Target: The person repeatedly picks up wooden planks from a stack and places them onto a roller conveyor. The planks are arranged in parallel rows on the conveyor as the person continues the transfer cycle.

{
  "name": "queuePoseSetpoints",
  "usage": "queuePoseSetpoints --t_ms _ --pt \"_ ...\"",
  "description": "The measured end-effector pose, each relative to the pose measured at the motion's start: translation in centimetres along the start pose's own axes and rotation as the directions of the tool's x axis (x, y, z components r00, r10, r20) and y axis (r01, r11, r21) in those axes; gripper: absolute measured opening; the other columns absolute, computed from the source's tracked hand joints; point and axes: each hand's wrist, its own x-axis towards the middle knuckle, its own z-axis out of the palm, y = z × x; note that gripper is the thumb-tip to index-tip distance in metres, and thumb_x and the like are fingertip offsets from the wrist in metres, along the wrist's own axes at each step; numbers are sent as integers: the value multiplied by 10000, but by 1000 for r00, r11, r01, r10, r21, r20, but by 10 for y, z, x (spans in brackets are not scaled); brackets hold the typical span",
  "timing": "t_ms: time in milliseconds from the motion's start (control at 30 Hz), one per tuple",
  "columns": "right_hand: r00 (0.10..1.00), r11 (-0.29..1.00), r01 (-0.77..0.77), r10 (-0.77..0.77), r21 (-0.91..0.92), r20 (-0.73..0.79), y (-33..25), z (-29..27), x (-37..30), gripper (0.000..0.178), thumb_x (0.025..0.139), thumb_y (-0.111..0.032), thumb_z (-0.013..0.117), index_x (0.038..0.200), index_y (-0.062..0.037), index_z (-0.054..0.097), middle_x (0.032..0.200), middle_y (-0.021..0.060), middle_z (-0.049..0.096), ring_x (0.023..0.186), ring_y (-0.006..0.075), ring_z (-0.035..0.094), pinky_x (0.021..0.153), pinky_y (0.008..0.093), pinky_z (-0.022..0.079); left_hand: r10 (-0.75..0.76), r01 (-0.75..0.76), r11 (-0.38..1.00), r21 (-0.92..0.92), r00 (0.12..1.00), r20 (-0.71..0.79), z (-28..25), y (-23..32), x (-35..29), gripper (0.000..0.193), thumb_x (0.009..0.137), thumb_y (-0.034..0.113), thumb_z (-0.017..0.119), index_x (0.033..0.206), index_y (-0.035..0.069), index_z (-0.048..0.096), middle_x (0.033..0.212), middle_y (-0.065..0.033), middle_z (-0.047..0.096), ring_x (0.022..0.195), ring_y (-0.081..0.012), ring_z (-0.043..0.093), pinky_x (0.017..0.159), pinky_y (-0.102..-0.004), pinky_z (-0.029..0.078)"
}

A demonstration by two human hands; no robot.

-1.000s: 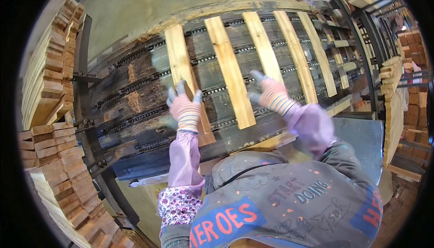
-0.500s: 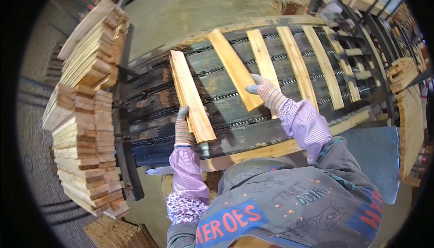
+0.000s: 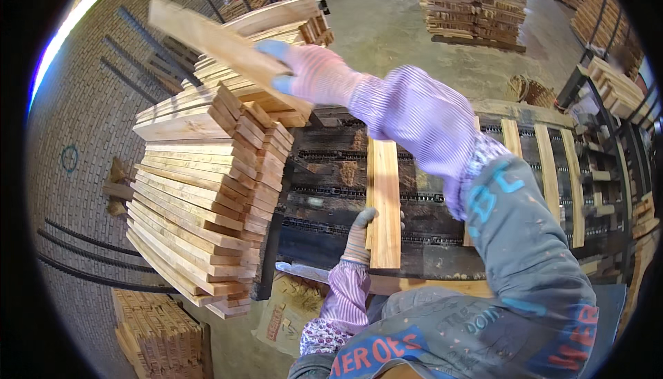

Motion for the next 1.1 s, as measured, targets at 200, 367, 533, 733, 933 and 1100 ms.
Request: queuePoseSetpoints --t_ms 200,367,533,733,933,1100 --pt "934 757 297 -102 -582 344 -25 66 95 663 984 -287 694 1607 -316 468 1347 132 715 1134 304 721 952 463 600 11 -13 1000 -22 996 -93 -8 11 7 718 889 443 736 1362 -69 564 1133 -212 717 941 -305 759 818 -406 663" --pt "954 888 260 -175 -380 243 7 24 62 618 999 -341 695 1584 -252 520 1379 154 694 1231 317 688 1046 446 564 81 -82 996 -34 997 -16 0 15 21 727 907 422 739 1394 -76 533 1150 -237 710 954 -336 756 821 -427 663" --pt "978 980 -101 66 -172 -199 125 -52 -120 659 983 -414 721 1542 -110 552 1327 185 716 1237 303 690 1090 423 536 110 -113 993 44 992 64 -16 7 27 733 930 382 734 1410 -119 498 1179 -277 689 1031 -361 736 917 -435 635" --pt "319 286 -801 947 -526 28 208 26 -427 976 897 -649 730 1651 -170 337 1432 228 617 1335 400 593 1090 552 491 225 -190 877 441 974 -29 12 -24 73 738 939 222 772 1587 75 449 1230 -96 687 1029 -216 716 876 -378 633" --pt "260 217 -938 956 -271 -135 166 136 -458 895 846 -528 766 1626 -290 396 1585 205 471 1457 382 459 1158 528 381 561 -238 -23 971 801 210 -5 -94 144 817 874 172 844 1579 17 461 1388 -234 668 1237 -316 667 1064 -436 534" --pt "352 390 -918 889 80 -293 171 88 -505 798 801 -388 839 1517 -192 547 1470 214 547 1397 399 505 1148 490 459 362 399 -513 760 903 -230 49 -140 104 1199 784 507 885 1708 296 152 1690 -319 276 1480 -504 431 1161 -524 458"
